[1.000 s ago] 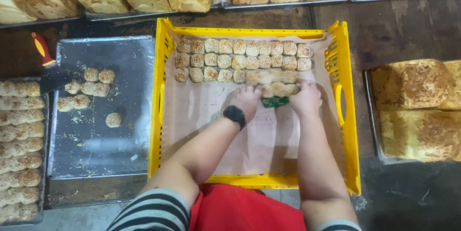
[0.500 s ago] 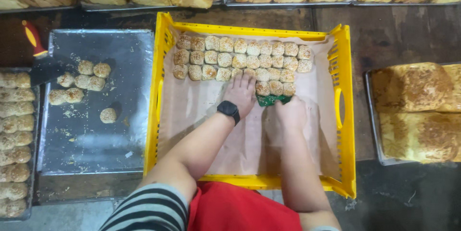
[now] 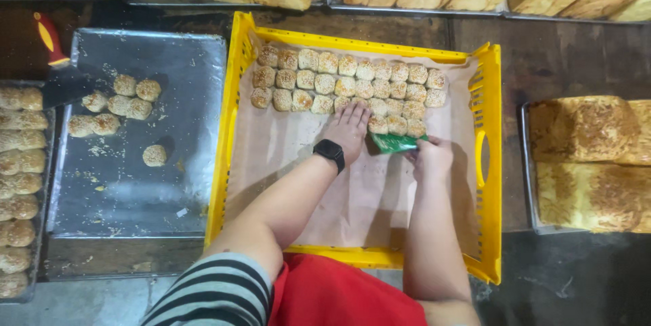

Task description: The person organizes small baked rolls from a metal tray into a yellow plastic crate, using a green scraper and their hands to move and align them into rows.

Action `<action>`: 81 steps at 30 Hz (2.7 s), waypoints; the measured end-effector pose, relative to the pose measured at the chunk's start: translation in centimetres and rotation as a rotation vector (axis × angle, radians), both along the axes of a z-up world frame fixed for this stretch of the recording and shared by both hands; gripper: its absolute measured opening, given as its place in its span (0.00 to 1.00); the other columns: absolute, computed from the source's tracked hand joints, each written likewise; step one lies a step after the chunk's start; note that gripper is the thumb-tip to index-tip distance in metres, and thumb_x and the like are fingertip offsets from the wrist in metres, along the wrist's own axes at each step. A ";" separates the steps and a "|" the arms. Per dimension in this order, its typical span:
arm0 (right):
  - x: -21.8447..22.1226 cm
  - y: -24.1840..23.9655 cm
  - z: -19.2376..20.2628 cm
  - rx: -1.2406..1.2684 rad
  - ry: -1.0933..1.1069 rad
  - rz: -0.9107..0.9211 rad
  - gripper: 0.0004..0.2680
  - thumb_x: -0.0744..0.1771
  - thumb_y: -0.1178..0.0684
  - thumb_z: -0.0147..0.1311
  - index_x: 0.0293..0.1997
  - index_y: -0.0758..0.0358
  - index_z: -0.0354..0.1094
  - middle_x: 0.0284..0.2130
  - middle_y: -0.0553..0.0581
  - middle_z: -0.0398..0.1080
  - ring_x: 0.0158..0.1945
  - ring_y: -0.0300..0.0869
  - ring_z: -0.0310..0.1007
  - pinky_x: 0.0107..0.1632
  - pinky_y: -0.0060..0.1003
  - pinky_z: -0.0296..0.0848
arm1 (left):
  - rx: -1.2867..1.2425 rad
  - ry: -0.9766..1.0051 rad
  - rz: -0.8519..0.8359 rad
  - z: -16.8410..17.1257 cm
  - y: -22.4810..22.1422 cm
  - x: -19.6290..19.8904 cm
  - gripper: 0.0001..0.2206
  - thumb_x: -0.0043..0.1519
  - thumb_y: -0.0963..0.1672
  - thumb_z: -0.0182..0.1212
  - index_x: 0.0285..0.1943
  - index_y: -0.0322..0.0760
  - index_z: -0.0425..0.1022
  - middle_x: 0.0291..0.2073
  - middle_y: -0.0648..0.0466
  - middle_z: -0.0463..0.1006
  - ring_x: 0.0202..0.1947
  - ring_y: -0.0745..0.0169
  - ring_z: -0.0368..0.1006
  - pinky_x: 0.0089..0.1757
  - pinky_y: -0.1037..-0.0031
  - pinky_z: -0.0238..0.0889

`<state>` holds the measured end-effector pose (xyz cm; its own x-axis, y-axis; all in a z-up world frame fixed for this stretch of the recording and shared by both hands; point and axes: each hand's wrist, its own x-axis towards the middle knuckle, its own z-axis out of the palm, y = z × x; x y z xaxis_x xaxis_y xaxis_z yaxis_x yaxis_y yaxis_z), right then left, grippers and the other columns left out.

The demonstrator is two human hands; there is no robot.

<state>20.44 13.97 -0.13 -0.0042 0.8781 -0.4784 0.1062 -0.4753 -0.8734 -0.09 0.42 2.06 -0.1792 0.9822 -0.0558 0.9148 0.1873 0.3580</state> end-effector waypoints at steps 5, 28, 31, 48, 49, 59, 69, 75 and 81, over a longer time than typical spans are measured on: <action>0.0 1.7 3.9 0.068 -0.273 0.143 0.15 0.63 0.66 0.51 0.55 0.77 0.65 0.32 0.68 0.73 0.22 0.48 0.73 0.24 0.41 0.74 | -0.217 -0.019 -0.108 4.6 0.4 1.7 0.33 0.63 0.42 0.43 0.81 0.46 0.42 0.79 0.44 0.36 0.78 0.42 0.30 0.68 0.43 0.24; 8.0 -14.4 14.4 0.579 -1.272 0.686 0.14 0.68 0.51 0.52 0.61 0.49 0.69 0.46 0.64 0.74 0.47 0.58 0.75 0.48 0.52 0.74 | -0.047 -0.111 0.164 2.1 -2.5 0.6 0.18 0.69 0.47 0.45 0.64 0.37 0.67 0.59 0.42 0.74 0.62 0.41 0.69 0.60 0.54 0.62; 5.5 -15.6 13.2 1.058 -1.041 0.717 0.22 0.63 0.51 0.53 0.64 0.66 0.64 0.46 0.72 0.73 0.44 0.64 0.74 0.41 0.56 0.74 | 0.123 -0.273 0.264 1.5 -2.6 0.0 0.11 0.65 0.44 0.45 0.46 0.37 0.74 0.42 0.40 0.81 0.46 0.39 0.77 0.48 0.51 0.69; -5.0 -19.6 20.1 0.586 -0.572 0.527 0.12 0.70 0.56 0.56 0.58 0.73 0.71 0.49 0.63 0.76 0.50 0.49 0.76 0.53 0.44 0.74 | 0.230 0.007 0.528 9.1 -32.2 -30.2 0.21 0.57 0.48 0.64 0.56 0.34 0.75 0.55 0.38 0.74 0.59 0.35 0.66 0.60 0.51 0.57; -9.4 -21.1 20.9 0.518 -0.313 0.564 0.14 0.69 0.58 0.54 0.62 0.72 0.66 0.52 0.63 0.74 0.52 0.48 0.76 0.53 0.43 0.77 | 0.206 0.031 0.578 7.2 -34.1 -31.9 0.31 0.57 0.53 0.68 0.63 0.30 0.69 0.61 0.34 0.69 0.63 0.31 0.60 0.62 0.47 0.50; -43.5 -27.3 8.8 0.598 -0.639 0.845 0.07 0.67 0.52 0.53 0.40 0.63 0.76 0.34 0.67 0.77 0.40 0.56 0.79 0.44 0.51 0.75 | -0.035 0.001 0.401 2.0 -32.3 -37.4 0.44 0.56 0.61 0.62 0.78 0.43 0.52 0.74 0.38 0.50 0.75 0.36 0.43 0.69 0.51 0.36; -47.6 -32.7 -5.7 0.186 -0.407 0.804 0.17 0.64 0.63 0.53 0.59 0.63 0.67 0.46 0.68 0.76 0.48 0.56 0.77 0.50 0.48 0.76 | 0.068 -0.061 0.378 -3.4 -33.3 -36.1 0.34 0.64 0.54 0.54 0.79 0.42 0.55 0.76 0.36 0.50 0.73 0.34 0.48 0.67 0.50 0.42; -45.4 -34.3 2.7 -0.391 0.069 0.686 0.20 0.66 0.64 0.48 0.68 0.60 0.58 0.47 0.63 0.72 0.44 0.51 0.77 0.43 0.49 0.80 | 0.219 -0.183 0.425 0.1 -34.2 -33.8 0.32 0.65 0.53 0.55 0.77 0.39 0.59 0.75 0.31 0.51 0.73 0.24 0.46 0.66 0.47 0.43; -39.2 -32.5 12.1 -0.362 0.356 0.665 0.19 0.67 0.62 0.46 0.67 0.59 0.60 0.48 0.61 0.74 0.44 0.48 0.79 0.43 0.45 0.83 | 0.332 -0.161 0.354 12.5 -32.1 -29.8 0.32 0.61 0.53 0.61 0.72 0.35 0.64 0.71 0.30 0.56 0.72 0.24 0.48 0.65 0.42 0.43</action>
